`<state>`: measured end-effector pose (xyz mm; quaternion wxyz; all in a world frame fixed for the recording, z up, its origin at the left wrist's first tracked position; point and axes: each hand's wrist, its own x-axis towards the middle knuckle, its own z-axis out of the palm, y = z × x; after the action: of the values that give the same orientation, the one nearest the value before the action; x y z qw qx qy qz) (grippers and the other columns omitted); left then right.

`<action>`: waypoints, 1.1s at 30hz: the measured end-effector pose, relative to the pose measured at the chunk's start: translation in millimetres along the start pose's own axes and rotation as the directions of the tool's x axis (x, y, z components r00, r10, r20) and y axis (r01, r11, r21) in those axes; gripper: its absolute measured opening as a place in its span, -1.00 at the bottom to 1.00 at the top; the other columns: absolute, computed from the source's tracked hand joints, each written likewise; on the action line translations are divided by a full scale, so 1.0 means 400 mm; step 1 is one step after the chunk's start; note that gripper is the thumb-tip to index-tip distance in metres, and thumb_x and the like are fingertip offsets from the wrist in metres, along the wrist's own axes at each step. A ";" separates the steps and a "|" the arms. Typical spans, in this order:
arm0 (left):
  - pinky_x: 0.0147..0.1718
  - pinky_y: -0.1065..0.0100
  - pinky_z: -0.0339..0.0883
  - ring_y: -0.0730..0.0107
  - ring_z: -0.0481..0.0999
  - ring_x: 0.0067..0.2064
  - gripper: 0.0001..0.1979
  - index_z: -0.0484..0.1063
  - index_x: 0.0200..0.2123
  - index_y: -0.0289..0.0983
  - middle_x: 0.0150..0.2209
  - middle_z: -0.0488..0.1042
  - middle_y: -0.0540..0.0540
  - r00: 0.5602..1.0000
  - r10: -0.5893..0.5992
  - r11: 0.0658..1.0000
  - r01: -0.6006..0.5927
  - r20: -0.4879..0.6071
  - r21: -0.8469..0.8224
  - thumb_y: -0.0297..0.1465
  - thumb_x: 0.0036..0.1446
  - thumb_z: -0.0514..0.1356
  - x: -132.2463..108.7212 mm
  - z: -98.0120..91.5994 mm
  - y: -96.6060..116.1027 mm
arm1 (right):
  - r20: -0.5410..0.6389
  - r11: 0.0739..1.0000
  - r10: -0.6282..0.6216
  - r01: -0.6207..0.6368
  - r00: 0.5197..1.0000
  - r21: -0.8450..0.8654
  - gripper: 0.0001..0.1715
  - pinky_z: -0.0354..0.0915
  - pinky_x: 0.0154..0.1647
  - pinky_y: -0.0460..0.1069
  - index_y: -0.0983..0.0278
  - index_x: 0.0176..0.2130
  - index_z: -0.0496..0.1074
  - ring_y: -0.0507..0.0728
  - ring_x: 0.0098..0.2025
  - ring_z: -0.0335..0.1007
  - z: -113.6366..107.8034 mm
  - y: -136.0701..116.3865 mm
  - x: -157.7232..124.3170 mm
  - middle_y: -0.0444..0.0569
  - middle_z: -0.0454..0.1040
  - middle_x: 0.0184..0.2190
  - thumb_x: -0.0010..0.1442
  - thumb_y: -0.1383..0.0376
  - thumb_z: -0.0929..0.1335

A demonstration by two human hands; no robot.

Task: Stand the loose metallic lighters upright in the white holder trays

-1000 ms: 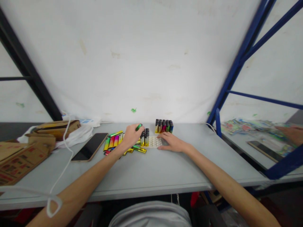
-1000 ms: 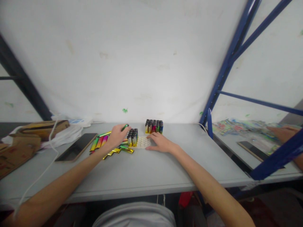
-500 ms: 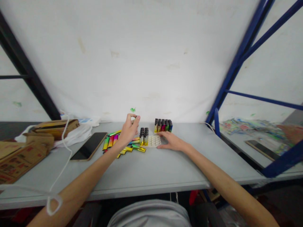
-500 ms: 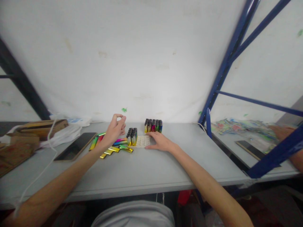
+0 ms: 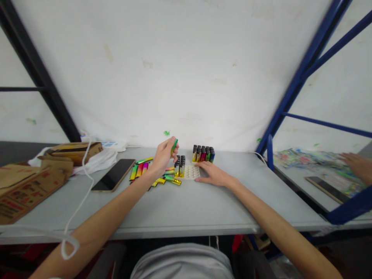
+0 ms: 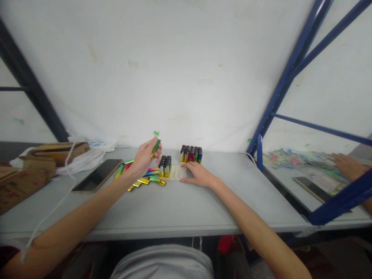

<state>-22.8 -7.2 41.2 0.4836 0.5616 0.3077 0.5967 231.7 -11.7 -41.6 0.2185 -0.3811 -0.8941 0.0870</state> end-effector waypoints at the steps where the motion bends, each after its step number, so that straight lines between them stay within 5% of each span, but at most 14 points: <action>1: -0.63 0.46 0.26 0.53 0.24 -0.55 -0.49 0.39 -0.40 -0.28 -0.51 0.25 0.05 1.000 0.022 0.999 -0.021 -0.011 0.031 0.10 0.19 0.23 0.001 0.003 -0.004 | 0.000 1.000 0.000 0.000 1.000 -0.004 -0.25 0.30 0.27 0.29 0.34 0.25 0.34 0.37 0.23 0.38 -0.001 -0.001 0.001 0.29 0.43 0.20 0.28 -0.03 0.45; 10: -0.19 0.28 0.45 0.21 0.57 -0.21 -0.44 0.55 -0.30 -0.31 -0.30 0.61 -0.15 0.980 0.181 0.923 -0.197 0.078 0.332 0.12 0.07 0.29 0.007 0.023 -0.018 | 0.012 1.000 0.000 0.000 1.000 0.005 -0.31 0.31 0.26 0.28 0.32 0.23 0.36 0.37 0.23 0.37 -0.007 -0.016 0.002 0.29 0.43 0.19 0.28 0.00 0.46; 20: 0.03 0.16 0.47 0.20 0.65 -0.14 -0.61 0.49 -0.16 -0.26 -0.26 0.65 -0.12 0.970 0.177 0.867 -0.234 0.167 0.440 -0.10 0.10 0.37 0.022 -0.014 -0.065 | 0.020 1.000 0.014 -0.014 1.000 0.007 -0.27 0.29 0.27 0.27 0.34 0.27 0.31 0.36 0.26 0.34 -0.007 -0.021 0.001 0.29 0.41 0.22 0.29 0.02 0.46; 29: 0.00 0.17 0.45 0.19 0.62 -0.13 -0.78 0.57 -0.26 -0.23 -0.20 0.65 -0.16 0.924 0.110 0.766 -0.313 0.366 0.561 -0.20 0.14 0.30 0.043 -0.038 -0.097 | 0.007 0.999 0.007 -0.007 1.000 0.037 -0.16 0.25 0.33 0.30 0.33 0.36 0.22 0.38 0.31 0.31 0.003 -0.016 -0.001 0.31 0.35 0.28 0.29 0.01 0.45; 33: -0.11 0.21 0.46 0.22 0.60 -0.21 -0.78 0.53 -0.33 -0.24 -0.28 0.63 -0.16 0.931 0.071 0.784 -0.274 0.358 0.557 -0.19 0.13 0.31 0.046 -0.037 -0.109 | 0.006 0.999 0.001 -0.002 1.000 0.050 -0.20 0.25 0.32 0.31 0.29 0.34 0.24 0.38 0.30 0.32 0.003 -0.017 -0.001 0.29 0.36 0.28 0.29 0.01 0.45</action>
<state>-25.1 27.4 5.5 0.2668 0.7997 0.3448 0.4128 227.1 -16.6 -40.7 0.2251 -0.3759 -0.8921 0.1105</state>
